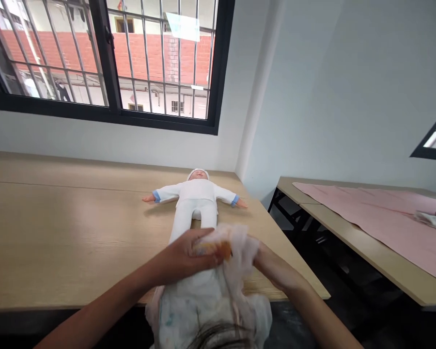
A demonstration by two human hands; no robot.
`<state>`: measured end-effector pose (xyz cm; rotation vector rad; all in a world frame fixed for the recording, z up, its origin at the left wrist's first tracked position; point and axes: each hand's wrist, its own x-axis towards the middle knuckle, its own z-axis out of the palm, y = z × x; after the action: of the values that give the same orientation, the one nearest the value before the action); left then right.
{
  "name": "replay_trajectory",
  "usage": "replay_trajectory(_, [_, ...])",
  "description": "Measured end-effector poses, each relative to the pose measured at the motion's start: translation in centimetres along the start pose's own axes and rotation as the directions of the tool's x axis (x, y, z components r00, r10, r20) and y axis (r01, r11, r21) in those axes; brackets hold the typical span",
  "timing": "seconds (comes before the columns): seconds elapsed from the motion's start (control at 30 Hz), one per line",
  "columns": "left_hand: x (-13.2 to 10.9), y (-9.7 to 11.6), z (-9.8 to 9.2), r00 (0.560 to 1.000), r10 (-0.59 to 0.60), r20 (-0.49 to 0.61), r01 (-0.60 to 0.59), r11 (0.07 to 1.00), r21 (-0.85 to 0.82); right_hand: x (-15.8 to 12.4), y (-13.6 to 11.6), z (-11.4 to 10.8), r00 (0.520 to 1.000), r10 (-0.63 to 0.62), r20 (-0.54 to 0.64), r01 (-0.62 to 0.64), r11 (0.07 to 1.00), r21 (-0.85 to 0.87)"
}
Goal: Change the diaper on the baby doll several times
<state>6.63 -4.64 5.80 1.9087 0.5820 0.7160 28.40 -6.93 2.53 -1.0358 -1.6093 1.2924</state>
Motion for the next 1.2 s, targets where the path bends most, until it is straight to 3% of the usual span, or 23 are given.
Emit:
replay_trajectory(0.1, [1.0, 0.7, -0.7, 0.996, 0.010, -0.089, -0.025, 0.985, -0.170, -1.4, -0.7, 1.3, 0.987, 0.021, 0.157, -0.022, 1.000, 0.005])
replay_trajectory(0.17, [1.4, 0.9, -1.1, 0.986, 0.005, -0.168, -0.032, 0.987, -0.155, -1.1, -0.6, 2.1, 0.990, 0.031, 0.139, -0.038, 0.998, 0.050])
replay_trajectory(0.3, [1.6, 0.7, -2.1, 0.923, 0.041, -0.383, -0.040, 0.999, 0.010, 0.7, -1.2, 2.3, 0.998, 0.041, -0.052, -0.034, 0.992, 0.121])
replay_trajectory(0.4, [1.4, 0.5, -3.6, 0.852, 0.113, -0.511, -0.070, 0.992, 0.102, 1.9, -3.0, 0.1, 0.968, 0.080, -0.237, -0.036, 0.982, 0.187])
replay_trajectory(0.47, [1.1, 0.2, -4.8, 0.829, 0.110, -0.549, -0.065, 0.993, 0.100, 2.4, -4.8, -2.2, 0.924, 0.107, -0.366, -0.038, 0.981, 0.191])
replay_trajectory(0.53, [0.6, -0.5, -5.9, 0.818, 0.048, -0.574, -0.020, 0.998, 0.055, 2.7, -7.1, -4.6, 0.871, 0.034, -0.490, 0.038, 0.990, 0.136])
replay_trajectory(0.63, [-0.6, -2.4, -6.9, 0.819, -0.089, -0.567, 0.067, 0.996, -0.059, 2.8, -10.4, -7.5, 0.718, -0.241, -0.653, 0.292, 0.956, -0.032])
replay_trajectory(0.73, [-2.4, -5.1, -6.6, 0.807, -0.193, -0.559, 0.128, 0.980, -0.154, 2.2, -11.3, -9.3, 0.596, -0.495, -0.632, 0.465, 0.855, -0.231])
replay_trajectory(0.77, [-3.0, -6.0, -6.3, 0.802, -0.231, -0.551, 0.142, 0.970, -0.199, 1.9, -10.7, -9.8, 0.602, -0.510, -0.615, 0.458, 0.851, -0.258])
replay_trajectory(0.83, [-4.0, -7.6, -5.6, 0.789, -0.308, -0.532, 0.151, 0.936, -0.318, 0.9, -7.9, -10.5, 0.664, -0.435, -0.608, 0.369, 0.898, -0.240])
replay_trajectory(0.87, [-4.4, -8.2, -5.3, 0.782, -0.343, -0.521, 0.147, 0.913, -0.380, 0.3, -5.9, -10.7, 0.743, -0.321, -0.587, 0.250, 0.947, -0.201])
replay_trajectory(0.9, [-4.6, -8.6, -5.0, 0.772, -0.376, -0.512, 0.139, 0.886, -0.442, -0.4, -3.7, -10.9, 0.792, -0.222, -0.569, 0.136, 0.972, -0.190])
replay_trajectory(0.97, [-4.9, -9.1, -4.5, 0.762, -0.431, -0.482, 0.103, 0.817, -0.568, -1.6, 0.6, -11.3, 0.908, 0.031, -0.417, -0.141, 0.962, -0.235])
replay_trajectory(1.03, [-4.8, -9.2, -4.2, 0.783, -0.456, -0.423, 0.050, 0.724, -0.689, -2.6, 3.7, -11.8, 0.960, 0.211, -0.186, -0.267, 0.893, -0.362])
replay_trajectory(1.07, [-4.7, -9.1, -4.1, 0.805, -0.455, -0.380, 0.031, 0.671, -0.740, -2.9, 4.6, -12.2, 0.967, 0.253, -0.002, -0.228, 0.870, -0.437])
replay_trajectory(1.13, [-4.5, -9.2, -3.8, 0.838, -0.463, -0.287, 0.032, 0.567, -0.823, -3.1, 5.1, -13.0, 0.911, 0.271, 0.311, -0.091, 0.868, -0.489])
replay_trajectory(1.2, [-4.2, -9.4, -3.5, 0.834, -0.510, -0.208, 0.074, 0.478, -0.875, -3.0, 4.3, -13.8, 0.864, 0.205, 0.459, 0.012, 0.905, -0.426])
